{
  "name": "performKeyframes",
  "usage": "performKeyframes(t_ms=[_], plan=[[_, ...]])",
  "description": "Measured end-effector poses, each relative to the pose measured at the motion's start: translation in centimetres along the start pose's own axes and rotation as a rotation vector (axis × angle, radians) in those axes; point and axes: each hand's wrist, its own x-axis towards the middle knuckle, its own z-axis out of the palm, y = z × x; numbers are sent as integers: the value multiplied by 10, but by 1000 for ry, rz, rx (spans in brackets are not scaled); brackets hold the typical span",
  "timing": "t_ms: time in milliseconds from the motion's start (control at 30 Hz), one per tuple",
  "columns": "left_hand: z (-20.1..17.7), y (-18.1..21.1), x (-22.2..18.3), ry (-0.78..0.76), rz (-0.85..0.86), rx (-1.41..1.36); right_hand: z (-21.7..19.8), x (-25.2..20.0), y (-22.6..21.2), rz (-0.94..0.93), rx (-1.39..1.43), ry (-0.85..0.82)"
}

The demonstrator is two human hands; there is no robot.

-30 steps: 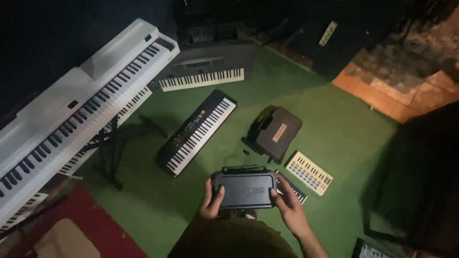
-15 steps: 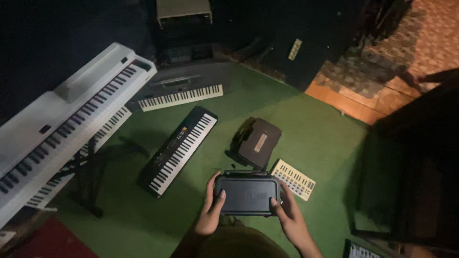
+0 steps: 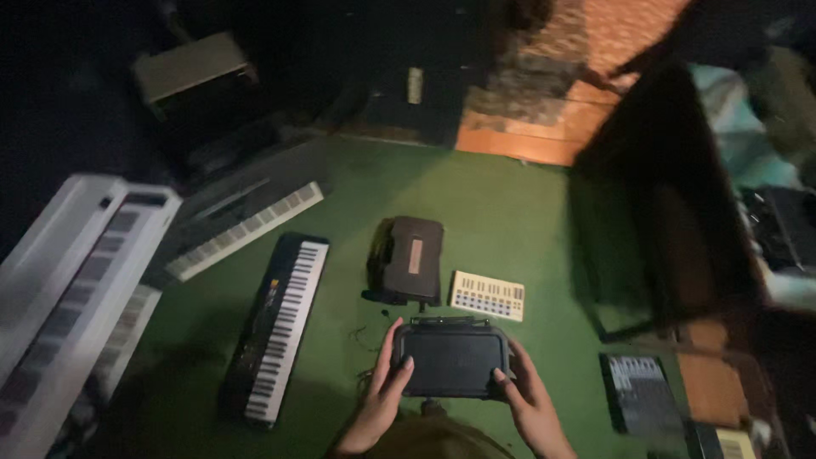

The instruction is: The person picks up a hard case and a smaller pouch, opens the case, and places a wireless transmitter and a headset microphone inside the foam padding.

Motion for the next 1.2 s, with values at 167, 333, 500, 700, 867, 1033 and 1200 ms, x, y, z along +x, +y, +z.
performKeyframes(t_ms=[167,333,500,700,867,1033,1200], plan=[[-1,29,25,-184,-1,115,9,-22,-3,76,34,272],[7,33,24,-334,-110,120,20,-69,-10,-56,115,421],[17,16,28,-482,-129,-51,38,-104,-20,-85,185,582],[41,-10,32,-611,-261,-80,29,-133,-16,-89,242,729],[82,-21,30,-745,-142,-80,6,-166,-10,-93,232,810],[137,-33,29,-832,-89,-71,-38,-188,-8,-251,258,830],[207,-46,19,-887,-43,-68,-94,-219,-7,-243,177,902]])
